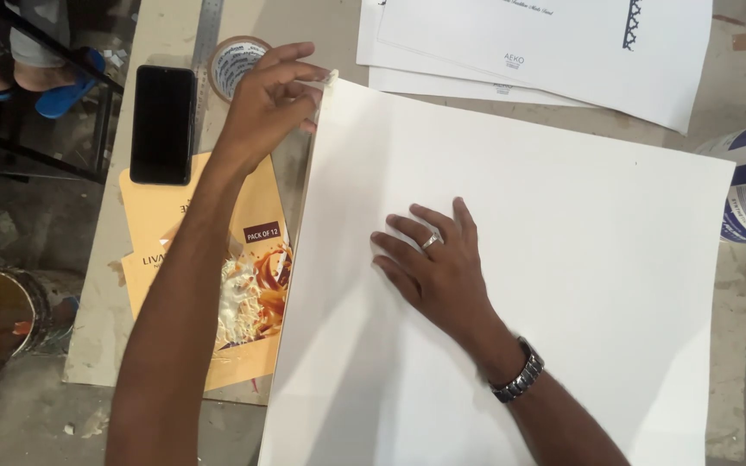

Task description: Checking and sorting large white sheets of paper and cardboard packaging.

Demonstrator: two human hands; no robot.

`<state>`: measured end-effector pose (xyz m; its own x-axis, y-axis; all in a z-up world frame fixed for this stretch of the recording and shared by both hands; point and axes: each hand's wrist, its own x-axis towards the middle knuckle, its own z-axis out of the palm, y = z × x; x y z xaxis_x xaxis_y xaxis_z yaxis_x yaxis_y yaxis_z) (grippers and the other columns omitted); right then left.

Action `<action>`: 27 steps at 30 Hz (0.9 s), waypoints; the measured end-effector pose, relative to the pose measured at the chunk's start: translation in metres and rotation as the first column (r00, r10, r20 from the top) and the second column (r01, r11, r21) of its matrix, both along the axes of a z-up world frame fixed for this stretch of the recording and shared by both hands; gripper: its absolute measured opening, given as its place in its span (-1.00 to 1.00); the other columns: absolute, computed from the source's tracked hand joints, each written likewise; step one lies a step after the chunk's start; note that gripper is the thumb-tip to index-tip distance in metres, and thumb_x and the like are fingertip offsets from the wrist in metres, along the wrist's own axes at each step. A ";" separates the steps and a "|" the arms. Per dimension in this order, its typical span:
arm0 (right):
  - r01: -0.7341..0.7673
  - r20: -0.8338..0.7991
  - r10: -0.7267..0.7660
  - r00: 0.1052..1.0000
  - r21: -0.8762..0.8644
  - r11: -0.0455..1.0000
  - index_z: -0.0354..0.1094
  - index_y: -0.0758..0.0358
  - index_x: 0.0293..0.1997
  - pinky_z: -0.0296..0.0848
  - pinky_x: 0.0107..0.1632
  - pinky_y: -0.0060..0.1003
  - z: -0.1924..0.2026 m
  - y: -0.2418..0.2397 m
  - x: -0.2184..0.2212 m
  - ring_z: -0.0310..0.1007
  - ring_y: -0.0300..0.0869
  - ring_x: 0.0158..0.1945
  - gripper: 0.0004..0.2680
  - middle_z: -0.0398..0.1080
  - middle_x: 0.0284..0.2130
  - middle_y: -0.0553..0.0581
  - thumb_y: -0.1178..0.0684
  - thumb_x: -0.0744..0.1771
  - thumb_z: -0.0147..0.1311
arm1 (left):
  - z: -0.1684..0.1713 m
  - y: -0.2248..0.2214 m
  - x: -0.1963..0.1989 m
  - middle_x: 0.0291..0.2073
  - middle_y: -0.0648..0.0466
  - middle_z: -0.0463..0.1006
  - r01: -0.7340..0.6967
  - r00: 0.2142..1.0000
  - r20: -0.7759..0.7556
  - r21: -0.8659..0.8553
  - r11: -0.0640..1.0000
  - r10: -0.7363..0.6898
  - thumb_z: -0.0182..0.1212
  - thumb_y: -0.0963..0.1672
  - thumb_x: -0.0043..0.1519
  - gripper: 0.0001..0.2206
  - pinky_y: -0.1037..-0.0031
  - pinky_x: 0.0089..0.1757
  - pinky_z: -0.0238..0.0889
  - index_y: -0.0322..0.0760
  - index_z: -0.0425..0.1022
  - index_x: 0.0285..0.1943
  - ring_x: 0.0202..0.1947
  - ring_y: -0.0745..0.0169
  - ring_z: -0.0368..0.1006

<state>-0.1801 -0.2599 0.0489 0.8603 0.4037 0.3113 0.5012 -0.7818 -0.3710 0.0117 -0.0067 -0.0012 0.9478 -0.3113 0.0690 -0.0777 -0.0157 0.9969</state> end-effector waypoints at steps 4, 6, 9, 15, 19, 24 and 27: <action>0.003 0.005 -0.003 1.000 0.009 1.000 0.51 -0.04 0.05 0.03 0.40 0.39 0.001 0.000 0.001 0.30 -0.03 0.27 -0.80 0.43 0.09 -0.05 -0.06 0.33 0.27 | -0.006 -0.002 0.009 0.45 -0.13 0.21 -0.004 1.000 0.005 0.049 0.999 0.004 0.16 -0.30 0.22 -0.73 0.58 -0.23 0.63 -0.44 0.58 0.09 -0.01 0.30 0.58; -0.008 -0.009 0.008 1.000 0.003 1.000 0.52 -0.03 0.04 0.02 0.38 0.39 0.002 0.000 0.002 0.30 -0.02 0.26 -0.80 0.43 0.08 -0.04 -0.07 0.33 0.27 | -0.010 0.000 0.011 0.47 -0.15 0.21 0.008 1.000 -0.002 0.056 0.998 -0.008 0.17 -0.30 0.22 -0.74 0.58 -0.27 0.59 -0.44 0.57 0.08 -0.16 0.27 0.59; -0.007 -0.001 0.007 1.000 0.009 1.000 0.52 -0.03 0.04 0.03 0.40 0.37 0.000 0.000 0.001 0.31 -0.04 0.27 -0.80 0.43 0.09 -0.05 -0.07 0.33 0.27 | -0.006 0.001 0.000 0.44 -0.17 0.30 -0.012 1.000 0.026 0.139 0.990 0.008 0.19 -0.28 0.25 -0.81 0.59 -0.26 0.61 -0.46 0.61 0.02 -0.20 0.27 0.54; -0.008 0.024 0.008 1.000 0.003 1.000 0.52 -0.02 0.03 0.04 0.39 0.34 0.000 0.000 0.002 0.31 -0.03 0.27 -0.81 0.43 0.08 -0.03 -0.06 0.33 0.28 | -0.006 0.011 -0.044 0.34 -0.20 0.39 0.009 1.000 0.015 0.115 0.993 -0.010 0.22 -0.26 0.27 -0.84 0.58 -0.28 0.61 -0.40 0.62 -0.02 -0.06 0.30 0.60; -0.015 0.032 0.015 0.999 0.009 1.000 0.52 -0.01 0.03 0.04 0.40 0.33 0.001 0.000 0.002 0.30 -0.04 0.27 -0.81 0.44 0.09 -0.03 -0.06 0.34 0.27 | -0.002 0.019 -0.090 0.33 -0.19 0.42 0.004 1.000 0.030 0.060 0.998 -0.005 0.18 -0.29 0.25 -0.82 0.58 -0.25 0.60 -0.39 0.62 -0.02 -0.07 0.26 0.59; 0.009 0.004 -0.009 1.000 -0.011 1.000 0.52 -0.01 0.04 0.03 0.41 0.32 -0.003 -0.003 0.003 0.30 -0.03 0.28 -0.82 0.44 0.09 -0.03 -0.06 0.34 0.26 | 0.007 0.029 -0.160 0.06 -0.11 0.61 -0.056 0.960 0.278 0.243 0.968 -0.015 0.17 -0.36 0.09 -0.73 0.36 0.07 0.45 -0.37 0.65 -0.10 0.20 0.08 0.47; -0.004 0.021 0.005 1.000 -0.022 1.000 0.52 -0.01 0.04 0.05 0.41 0.31 -0.007 -0.004 0.003 0.30 -0.02 0.27 -0.82 0.44 0.09 -0.02 -0.06 0.35 0.26 | 0.004 0.037 -0.207 0.18 -0.09 0.58 -0.078 0.987 0.156 0.250 0.965 0.040 0.20 -0.34 0.07 -0.72 0.47 -0.11 0.56 -0.24 0.66 -0.12 -0.13 0.28 0.63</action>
